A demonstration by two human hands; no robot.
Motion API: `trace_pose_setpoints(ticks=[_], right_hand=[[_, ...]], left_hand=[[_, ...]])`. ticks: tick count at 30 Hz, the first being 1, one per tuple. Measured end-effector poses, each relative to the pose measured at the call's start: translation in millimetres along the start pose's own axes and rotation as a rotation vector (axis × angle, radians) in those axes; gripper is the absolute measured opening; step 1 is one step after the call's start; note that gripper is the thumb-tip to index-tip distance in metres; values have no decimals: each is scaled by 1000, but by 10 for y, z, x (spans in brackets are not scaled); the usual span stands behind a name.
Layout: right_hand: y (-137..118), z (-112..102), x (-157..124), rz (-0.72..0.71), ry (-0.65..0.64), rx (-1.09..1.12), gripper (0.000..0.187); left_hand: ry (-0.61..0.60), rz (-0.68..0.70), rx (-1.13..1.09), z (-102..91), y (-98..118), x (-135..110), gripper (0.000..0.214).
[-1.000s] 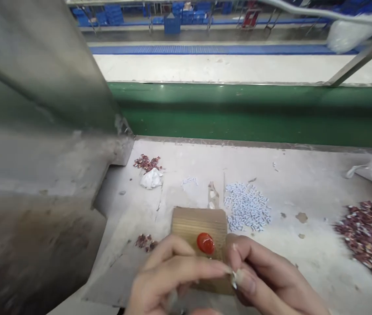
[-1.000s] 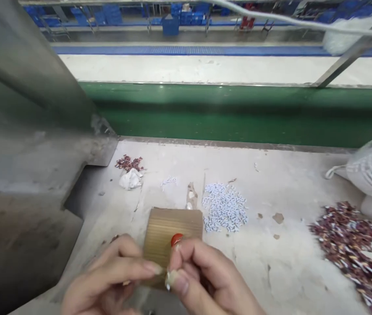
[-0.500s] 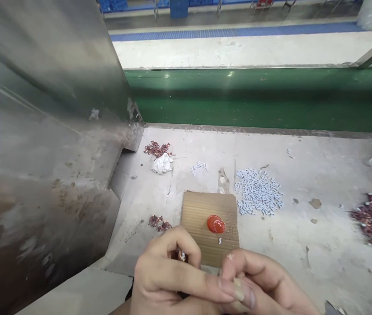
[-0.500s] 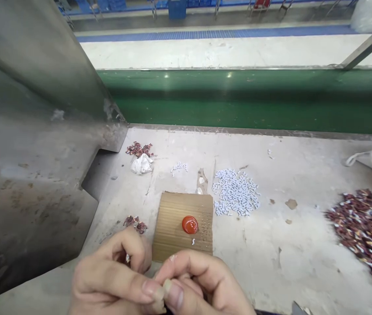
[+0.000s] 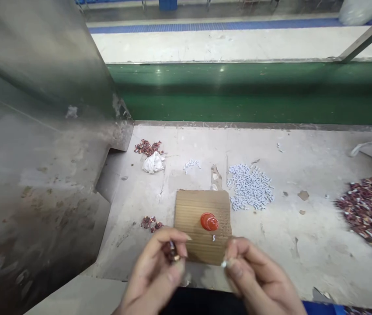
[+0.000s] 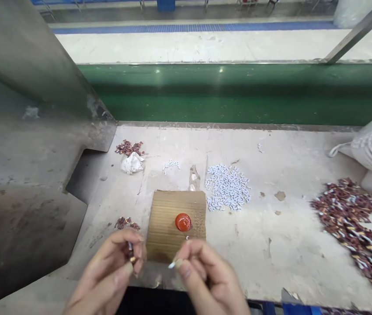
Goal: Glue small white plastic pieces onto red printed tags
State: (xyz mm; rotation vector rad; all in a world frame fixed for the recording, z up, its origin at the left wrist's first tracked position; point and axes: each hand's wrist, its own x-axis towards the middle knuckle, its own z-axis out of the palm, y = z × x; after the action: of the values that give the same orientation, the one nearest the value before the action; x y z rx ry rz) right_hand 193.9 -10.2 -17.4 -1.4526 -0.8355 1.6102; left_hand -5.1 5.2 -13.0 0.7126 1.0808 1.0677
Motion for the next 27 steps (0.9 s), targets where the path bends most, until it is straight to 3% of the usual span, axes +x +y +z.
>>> trace_pose_setpoints(ticks=[3,5,8,11,14,20,24,27], right_hand=[[99,-330,132,-342,136,-586,23],[137,-456,217,-445,142,-801,15],[154,-479,312,-492,124,-905,9],[142,-421,355,-514,110,-964,11],[119,-392,347,-528,100,-1004,11],[227,-541,269,-522,155,-1127,9],[416,-717,278,-514,86,-1252,11],[411,-698,244,-495,121,-1181,13]], left_hand=[[129,-73,208,-267,-21,-64,20],[221,-87,281,-424,-53,-88,25],[293,-120,320,-598,-96,-90,24],[211,-120,354,-717,-115,-56,12],[167,-35,339,-782,-124,-23,10],[173,-19,366,-759,-113,-28,30],[131,94,295,-578,-17,5,37],[94,187,208,-397,75,50,40]])
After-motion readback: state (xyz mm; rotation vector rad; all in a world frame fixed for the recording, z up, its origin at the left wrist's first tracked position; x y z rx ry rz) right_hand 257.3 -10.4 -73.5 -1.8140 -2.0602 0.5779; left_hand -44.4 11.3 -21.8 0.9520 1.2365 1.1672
